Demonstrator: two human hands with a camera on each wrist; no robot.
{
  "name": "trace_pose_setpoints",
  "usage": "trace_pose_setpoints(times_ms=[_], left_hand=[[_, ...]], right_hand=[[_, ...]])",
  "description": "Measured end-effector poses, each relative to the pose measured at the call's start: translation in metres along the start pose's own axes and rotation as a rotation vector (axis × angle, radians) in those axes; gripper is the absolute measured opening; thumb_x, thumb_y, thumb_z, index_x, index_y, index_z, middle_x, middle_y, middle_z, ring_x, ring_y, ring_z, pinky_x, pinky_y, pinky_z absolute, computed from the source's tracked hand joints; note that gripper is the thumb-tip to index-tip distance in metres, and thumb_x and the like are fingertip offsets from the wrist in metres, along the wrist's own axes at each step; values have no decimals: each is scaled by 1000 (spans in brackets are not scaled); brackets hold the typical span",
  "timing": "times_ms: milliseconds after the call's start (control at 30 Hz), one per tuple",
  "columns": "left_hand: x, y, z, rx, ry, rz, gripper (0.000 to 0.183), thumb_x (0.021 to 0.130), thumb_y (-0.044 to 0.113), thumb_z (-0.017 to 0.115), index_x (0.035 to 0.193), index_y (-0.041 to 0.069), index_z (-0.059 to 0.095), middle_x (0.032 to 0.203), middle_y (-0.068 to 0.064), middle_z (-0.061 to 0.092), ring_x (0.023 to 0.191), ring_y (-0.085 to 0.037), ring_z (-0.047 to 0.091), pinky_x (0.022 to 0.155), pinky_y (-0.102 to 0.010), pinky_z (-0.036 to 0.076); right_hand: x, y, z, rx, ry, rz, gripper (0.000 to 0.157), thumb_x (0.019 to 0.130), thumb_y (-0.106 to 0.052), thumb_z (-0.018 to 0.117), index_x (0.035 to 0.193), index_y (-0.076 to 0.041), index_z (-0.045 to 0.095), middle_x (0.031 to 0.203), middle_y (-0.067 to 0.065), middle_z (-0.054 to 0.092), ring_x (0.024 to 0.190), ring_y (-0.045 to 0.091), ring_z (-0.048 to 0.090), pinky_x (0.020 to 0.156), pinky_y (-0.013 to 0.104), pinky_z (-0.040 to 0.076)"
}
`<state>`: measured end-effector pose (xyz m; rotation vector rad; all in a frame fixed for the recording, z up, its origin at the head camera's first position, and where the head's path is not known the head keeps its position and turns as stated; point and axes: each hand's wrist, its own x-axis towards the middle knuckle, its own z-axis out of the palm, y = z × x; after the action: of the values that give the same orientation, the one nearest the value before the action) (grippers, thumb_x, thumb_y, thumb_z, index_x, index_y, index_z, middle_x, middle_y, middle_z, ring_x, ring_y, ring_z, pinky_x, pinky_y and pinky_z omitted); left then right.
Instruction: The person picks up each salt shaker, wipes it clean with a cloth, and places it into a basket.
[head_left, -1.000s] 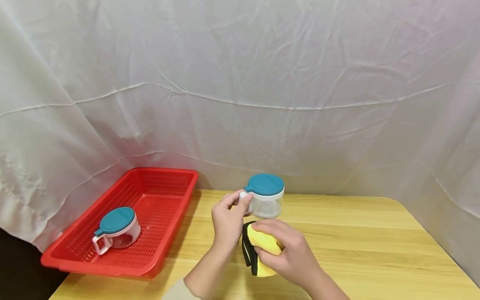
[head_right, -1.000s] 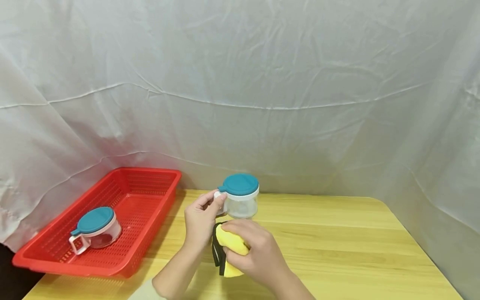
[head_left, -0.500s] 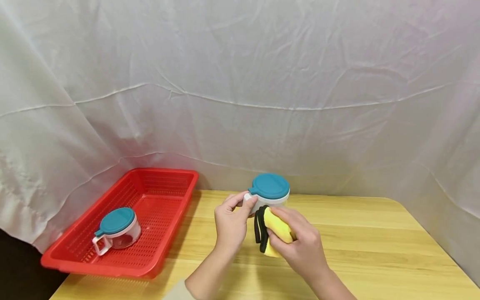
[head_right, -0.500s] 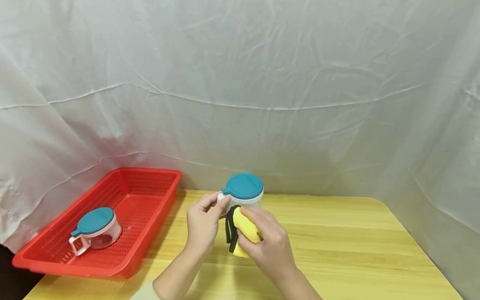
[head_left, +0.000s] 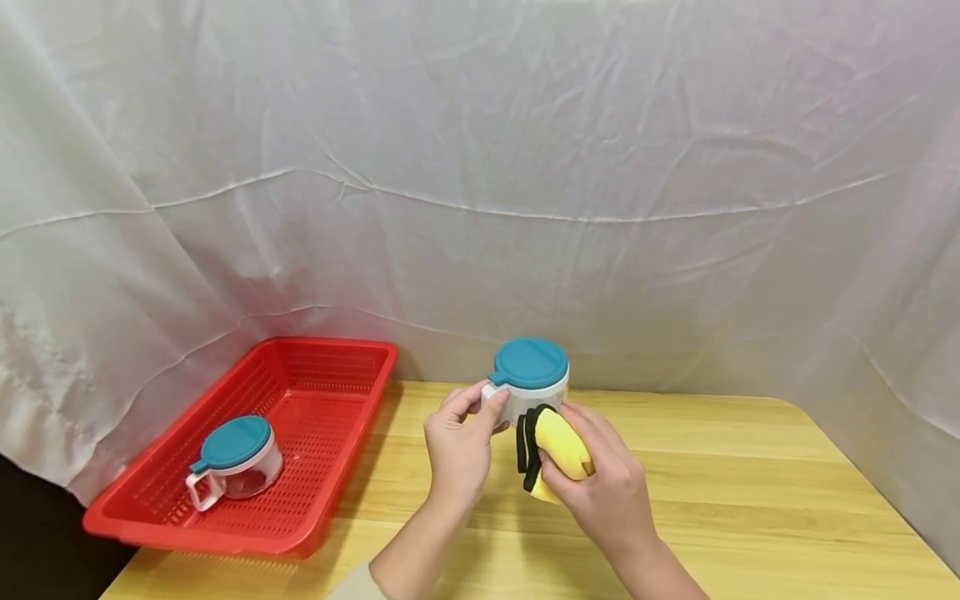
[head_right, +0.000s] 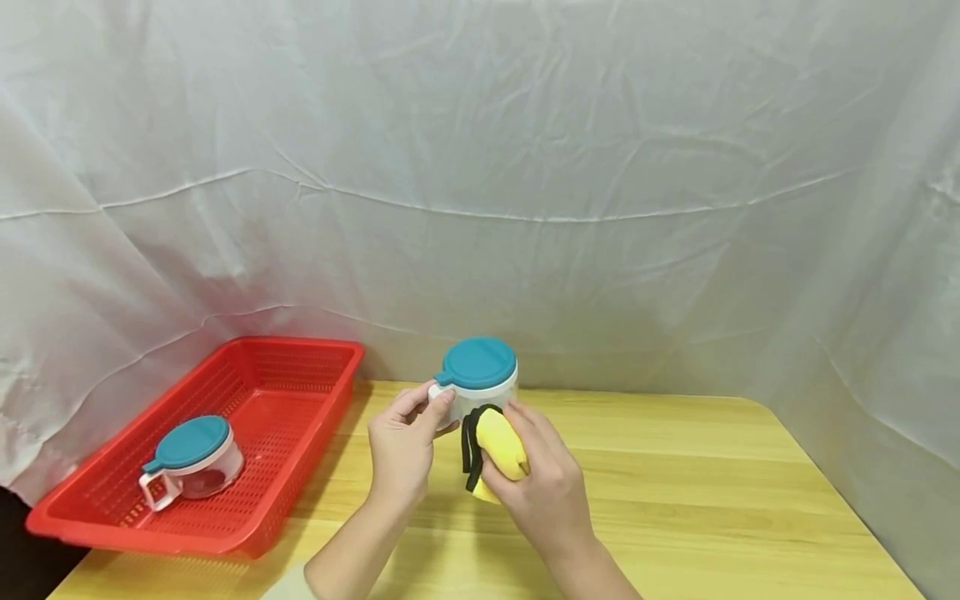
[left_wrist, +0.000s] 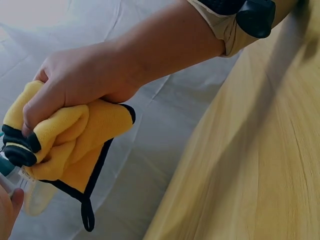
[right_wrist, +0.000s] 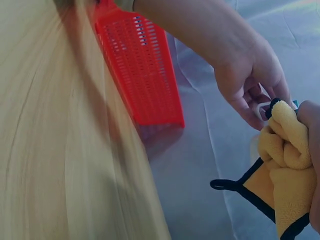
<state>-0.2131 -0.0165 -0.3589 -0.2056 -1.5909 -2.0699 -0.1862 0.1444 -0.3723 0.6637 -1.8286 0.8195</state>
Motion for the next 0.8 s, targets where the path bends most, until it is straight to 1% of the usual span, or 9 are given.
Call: trace_pose_setpoints(times_ms=[100, 200, 367, 533, 667, 733, 800], left_hand=[[-1, 0, 0, 3, -1, -6, 22, 82, 14, 80, 102, 6, 77, 86, -15, 61, 82, -18, 62, 64, -36, 62], [-1, -1, 0, 11, -3, -10, 21, 82, 14, 80, 102, 7, 77, 86, -14, 61, 82, -18, 62, 64, -35, 62], [0, -2, -1, 25, 3, -14, 21, 82, 16, 80, 101, 8, 78, 85, -14, 61, 81, -18, 61, 64, -35, 62], [0, -2, -1, 50, 3, -6, 20, 82, 17, 81, 100, 8, 78, 84, -13, 61, 79, -18, 62, 62, -35, 62], [0, -2, -1, 85, -13, 26, 20, 83, 19, 81, 99, 8, 78, 85, -13, 62, 80, -19, 63, 62, -36, 62], [-1, -4, 0, 106, -24, 47, 19, 83, 19, 80, 99, 9, 78, 86, -11, 63, 82, -19, 63, 62, -35, 62], [-2, -5, 1, 118, -37, 71, 19, 84, 19, 80, 99, 8, 78, 87, -10, 64, 82, -18, 63, 62, -34, 62]], right_hand=[[-1, 1, 0, -22, 7, -13, 39, 80, -21, 72, 114, -4, 70, 107, 11, 72, 91, 27, 69, 94, 11, 48], [-2, 2, 1, -35, 15, -51, 34, 85, -25, 69, 111, -4, 71, 100, 8, 72, 85, 24, 69, 89, 15, 52], [-2, 2, 2, -44, 25, -119, 35, 90, -29, 65, 112, -4, 71, 98, 7, 72, 83, 23, 69, 83, 22, 56], [-2, 1, 3, -31, 30, -156, 35, 90, -29, 63, 111, -2, 71, 98, 8, 72, 81, 24, 70, 83, 23, 57], [-1, -1, 2, -1, 28, -152, 37, 92, -30, 62, 112, 0, 71, 99, 10, 72, 83, 25, 70, 89, 19, 54], [0, -3, 2, 19, 23, -132, 37, 93, -30, 62, 113, 0, 70, 100, 10, 72, 84, 25, 69, 91, 16, 52], [2, -5, 0, 50, 25, -106, 36, 91, -28, 66, 114, 0, 70, 102, 11, 72, 86, 24, 68, 92, 14, 51]])
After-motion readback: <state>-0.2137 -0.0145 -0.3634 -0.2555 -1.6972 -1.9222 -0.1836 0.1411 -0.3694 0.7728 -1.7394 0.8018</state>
